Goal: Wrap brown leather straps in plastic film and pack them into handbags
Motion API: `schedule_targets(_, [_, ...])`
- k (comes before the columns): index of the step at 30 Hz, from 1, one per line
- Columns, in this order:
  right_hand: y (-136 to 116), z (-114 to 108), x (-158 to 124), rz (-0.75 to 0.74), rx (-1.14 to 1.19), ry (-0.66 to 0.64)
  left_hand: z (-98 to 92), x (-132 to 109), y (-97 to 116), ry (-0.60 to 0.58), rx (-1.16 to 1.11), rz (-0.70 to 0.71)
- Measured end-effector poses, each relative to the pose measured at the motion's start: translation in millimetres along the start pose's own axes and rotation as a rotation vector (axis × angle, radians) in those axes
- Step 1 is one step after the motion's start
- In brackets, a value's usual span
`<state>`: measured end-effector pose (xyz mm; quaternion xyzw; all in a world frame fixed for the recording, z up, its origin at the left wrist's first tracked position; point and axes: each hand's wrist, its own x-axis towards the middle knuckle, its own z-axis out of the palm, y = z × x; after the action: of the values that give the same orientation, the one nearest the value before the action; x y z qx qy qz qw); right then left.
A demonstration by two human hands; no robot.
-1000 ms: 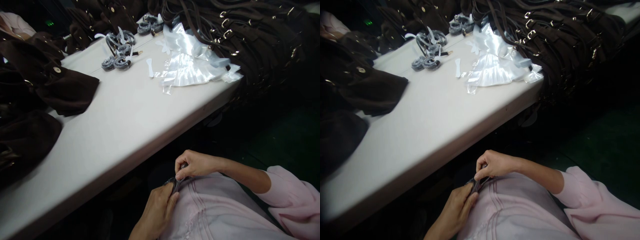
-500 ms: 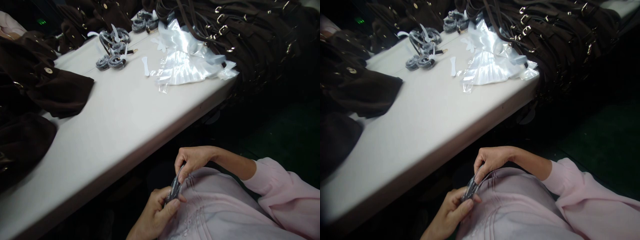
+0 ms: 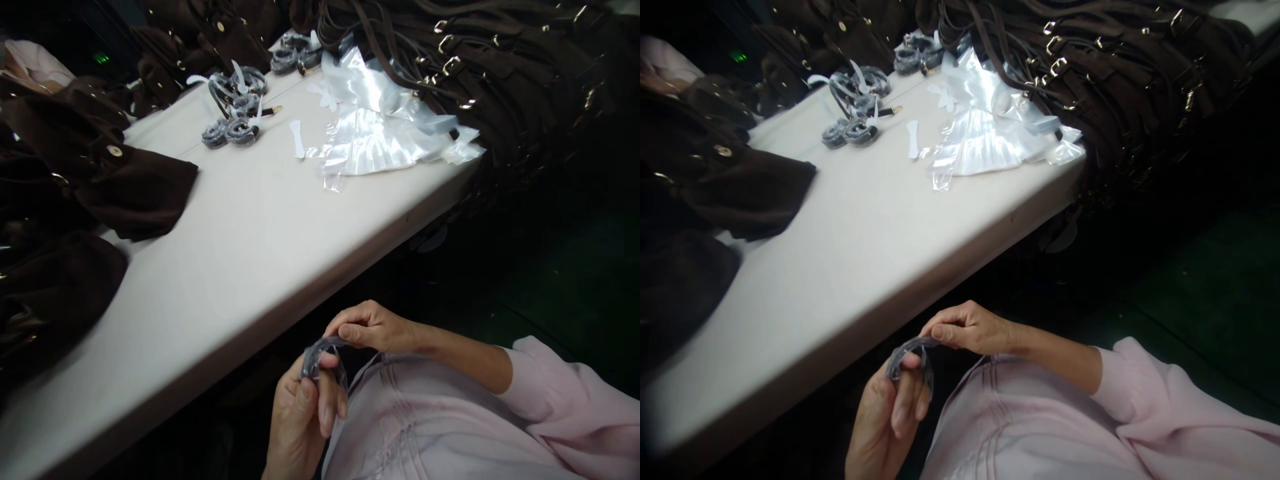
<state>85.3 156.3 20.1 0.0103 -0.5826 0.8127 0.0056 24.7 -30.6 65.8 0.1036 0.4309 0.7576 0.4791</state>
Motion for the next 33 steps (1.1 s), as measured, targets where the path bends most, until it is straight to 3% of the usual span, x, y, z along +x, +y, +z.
schedule_targets(4, [8.9, 20.8, -3.4, -0.233, -0.261, 0.166, 7.1, 7.6, 12.2, 0.097, -0.039, 0.122])
schedule_targets(7, [8.1, 28.2, -3.6, -0.279, -0.522, 0.249, 9.2, 13.9, 17.0, 0.143, 0.009, 0.221])
schedule_targets(10, [-0.3, 32.2, -2.7, -0.29, -0.65, 0.224, 8.7, 19.8, 18.2, 0.194, 0.09, 0.357])
schedule_targets(13, [-6.9, 38.2, -2.5, -0.21, -0.506, 0.168, 7.4, 24.9, 15.6, 0.244, 0.209, 0.471])
schedule_targets(17, [-3.3, 48.3, -6.8, 0.034, -0.079, 0.119, 5.9, 28.9, 8.6, 0.267, 0.426, 0.55])
schedule_targets(20, [-2.3, 50.8, -11.9, 0.132, 0.053, 0.165, -0.8, 28.5, 2.8, 0.223, 0.727, 0.549])
schedule_targets(24, [-13.3, 43.4, -15.1, 0.185, 0.015, 0.204, -19.4, 25.6, -2.5, 0.082, 1.258, 0.636])
schedule_targets(28, [-24.8, 32.2, -15.7, 0.139, -0.336, 0.294, -35.3, 22.8, -3.2, -0.086, 1.658, 0.755])
schedule_targets(31, [-29.3, 27.1, -16.9, 0.076, -0.599, 0.345, -42.2, 21.3, -2.5, -0.145, 1.785, 0.749])
schedule_targets(33, [-30.9, 24.0, -17.3, 0.018, -0.697, 0.299, -45.1, 21.0, -3.0, -0.164, 1.793, 0.716])
